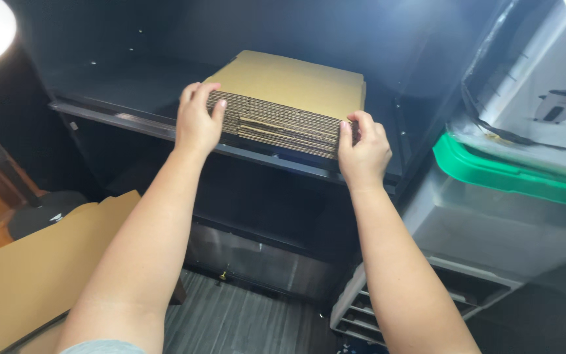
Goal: The person picks up flat cardboard pieces from a wooden chair and places them onto a stack on a black shelf. The person repeats this action, moving the cardboard from the chair to the shelf until the stack is complete.
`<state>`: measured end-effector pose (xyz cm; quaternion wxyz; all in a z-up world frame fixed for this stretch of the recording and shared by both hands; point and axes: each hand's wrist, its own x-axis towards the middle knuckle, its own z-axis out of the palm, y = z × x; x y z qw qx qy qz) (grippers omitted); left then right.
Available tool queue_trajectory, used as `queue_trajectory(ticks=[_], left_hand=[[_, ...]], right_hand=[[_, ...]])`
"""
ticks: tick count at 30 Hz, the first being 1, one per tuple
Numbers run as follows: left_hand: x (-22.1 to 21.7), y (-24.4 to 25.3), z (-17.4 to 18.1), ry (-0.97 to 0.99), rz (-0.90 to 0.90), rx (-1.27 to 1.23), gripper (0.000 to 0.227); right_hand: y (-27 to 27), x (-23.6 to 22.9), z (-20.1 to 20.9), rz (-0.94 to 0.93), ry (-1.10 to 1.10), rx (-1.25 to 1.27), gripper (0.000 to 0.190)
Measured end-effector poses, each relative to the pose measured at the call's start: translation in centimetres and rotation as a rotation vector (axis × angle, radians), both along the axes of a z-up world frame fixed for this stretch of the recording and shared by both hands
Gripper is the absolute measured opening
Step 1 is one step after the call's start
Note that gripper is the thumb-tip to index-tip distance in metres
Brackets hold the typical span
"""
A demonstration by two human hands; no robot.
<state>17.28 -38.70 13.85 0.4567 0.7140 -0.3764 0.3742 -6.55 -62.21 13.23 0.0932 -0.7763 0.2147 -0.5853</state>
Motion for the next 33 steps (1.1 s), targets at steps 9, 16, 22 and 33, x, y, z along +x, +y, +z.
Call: queue_trajectory(ticks=[9,16,22,33], left_hand=[[-5.4,4.0,-2.6,0.16,0.004,0.063,0.056],[-6.6,12.7,-11.2,0.422,0.044,0.089,0.045],[-4.2,25.6,-20.5,0.539,0.31,0.033,0.038],[-9.3,39.5,-24.4,0.665,0.738,0.148,0.051]], right_hand=[[-0.1,0.3,-0.8,-0.01,-0.06,-0.046,0.018],[-0.6,-0.2,-1.6,0.335,-0.327,-0.006,0.036],[3.1,-0.8,-2.0,0.366,-0.466,-0.151,0.022],[17.2,5.4,-6.4,0.705,-0.429,-0.081,0.016]])
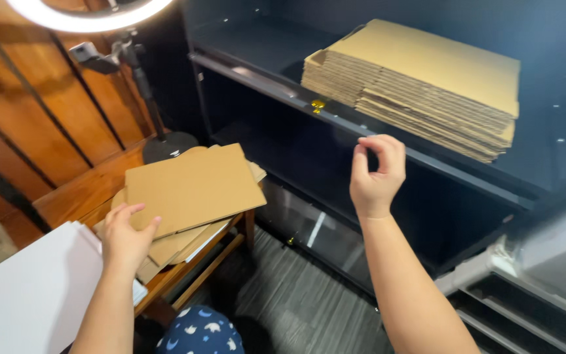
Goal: The person picks up flat cardboard pieces from a wooden chair and places them onto a stack on a black shelf. The person repeats this action, moving the cardboard from the chair to the shelf until the stack is complete.
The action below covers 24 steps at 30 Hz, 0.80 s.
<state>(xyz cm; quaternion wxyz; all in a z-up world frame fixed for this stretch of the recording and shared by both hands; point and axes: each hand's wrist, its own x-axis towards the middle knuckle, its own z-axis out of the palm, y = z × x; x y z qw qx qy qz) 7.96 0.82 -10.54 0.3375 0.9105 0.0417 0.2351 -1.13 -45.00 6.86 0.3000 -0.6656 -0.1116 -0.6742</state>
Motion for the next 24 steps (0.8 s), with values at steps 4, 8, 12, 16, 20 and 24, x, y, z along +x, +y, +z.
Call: queue_trajectory(ticks=[4,8,12,16,20,24], left_hand=[[-1.8,1.3,0.1,0.155,-0.001,0.046,0.061],[-3.4,1.6,0.6,0.181,-0.037,0.076,0.07],[-3.7,1.8,0.5,0.225,-0.041,0.047,0.069],[-3.0,2.3,-0.8,0.206,-0.065,0.046,0.067],[-3.1,2.2,-0.3,0.206,0.007,0.055,0.07],[-3.3,1.7,0.5,0.242,0.024,0.088,0.075]], right_hand=[[4.5,2.7,-3.9,0.168,0.253,0.119,0.019],[7.2,5.8,-9.2,0.263,0.602,0.175,0.026],[9.5,7.0,-12.1,0.313,0.83,0.131,0.031],[11.2,7.6,-13.6,0.331,1.092,0.104,0.052],[12.0,8.0,-14.7,0.325,1.142,0.088,0.069],[11.9,8.4,-15.6,0.313,1.127,0.043,0.073]])
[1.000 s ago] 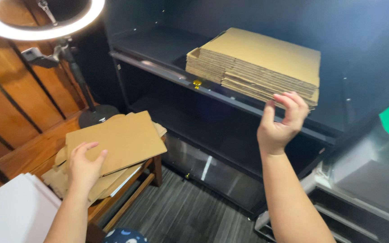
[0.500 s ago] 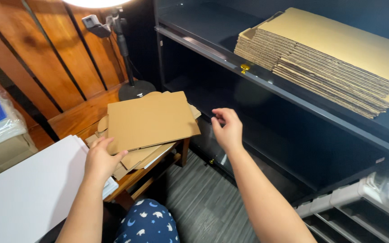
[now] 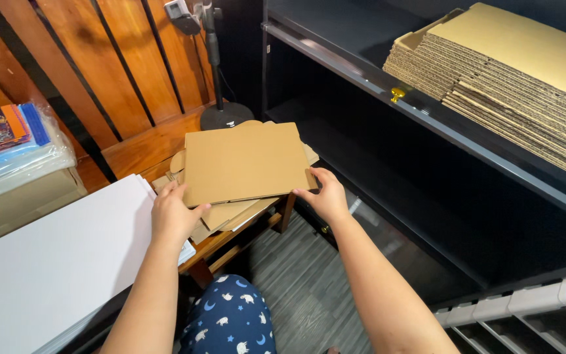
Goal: The person picks up flat cardboard pieces from a wooden chair and places them onto a stack on a black shelf. The person repeats this action, moving the cardboard from the chair to the shelf until the stack is complete.
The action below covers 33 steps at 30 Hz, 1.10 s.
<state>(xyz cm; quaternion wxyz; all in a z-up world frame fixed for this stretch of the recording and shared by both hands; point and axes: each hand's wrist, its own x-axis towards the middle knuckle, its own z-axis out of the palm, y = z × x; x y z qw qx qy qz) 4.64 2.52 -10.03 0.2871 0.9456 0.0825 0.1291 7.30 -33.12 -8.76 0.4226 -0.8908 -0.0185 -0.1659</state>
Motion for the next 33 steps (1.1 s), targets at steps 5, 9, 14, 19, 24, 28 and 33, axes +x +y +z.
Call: queue_trajectory(ticks=[5,9,14,19,24,28,33], left_hand=[[-1.0,-1.0,2.3,0.117,-0.029,0.036,0.079],[-0.1,-0.7,0.7,0.122,-0.047,0.05,0.075],[-0.1,-0.6,0.8,0.109,-0.039,0.077,0.07],[-0.7,-0.8,1.2,0.098,-0.044,0.018,0.066],[-0.7,-0.6,1.0,0.076,-0.047,-0.011,0.065],[-1.0,-0.7,1.4,0.082,-0.05,0.007,0.063],[-0.7,-0.7,1.2,0.114,-0.048,0.026,0.063]], right_hand=[[0.0,0.2,-0.5,0.004,-0.01,-0.011,0.078],[-0.5,1.3,-2.0,-0.005,-0.006,-0.005,0.08],[-0.5,1.5,-2.4,-0.029,-0.01,-0.016,0.079],[-0.5,1.4,-2.3,-0.043,0.01,-0.006,0.083],[-0.6,1.6,-2.5,-0.061,0.029,0.011,0.081],[-0.5,1.5,-2.2,-0.073,0.032,0.025,0.081],[-0.4,1.5,-2.5,-0.071,0.03,0.072,0.08]])
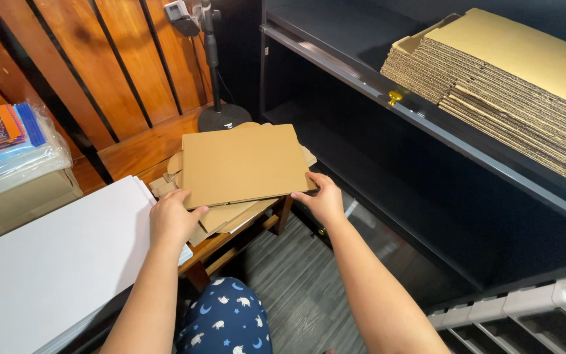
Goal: The person picks up flat cardboard pieces from a wooden chair and places them onto a stack on a black shelf. The person repeats this action, moving the cardboard from the chair to the shelf until the stack is complete.
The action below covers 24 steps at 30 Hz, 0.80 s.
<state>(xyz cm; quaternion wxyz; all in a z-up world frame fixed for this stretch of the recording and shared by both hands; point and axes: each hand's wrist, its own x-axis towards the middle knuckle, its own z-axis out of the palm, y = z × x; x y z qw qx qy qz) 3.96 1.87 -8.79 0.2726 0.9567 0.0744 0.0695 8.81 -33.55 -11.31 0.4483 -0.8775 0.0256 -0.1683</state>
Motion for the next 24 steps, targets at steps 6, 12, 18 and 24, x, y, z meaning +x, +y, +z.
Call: queue_trajectory(ticks=[6,12,18,24], left_hand=[[0.1,0.4,-0.6,0.021,0.013,-0.018,0.066],[0.2,0.5,-0.9,-0.033,0.02,-0.036,0.065],[0.4,0.7,-1.5,-0.065,0.028,-0.054,0.065],[0.6,0.8,-1.6,-0.061,0.056,-0.097,0.063]], right_hand=[[0.0,0.0,0.0,-0.005,-0.006,0.001,0.075],[0.0,-0.1,-0.2,-0.015,-0.025,0.093,0.069],[-0.1,0.6,-1.0,-0.015,-0.055,0.138,0.064],[0.1,0.2,-0.5,-0.03,-0.073,0.142,0.065]])
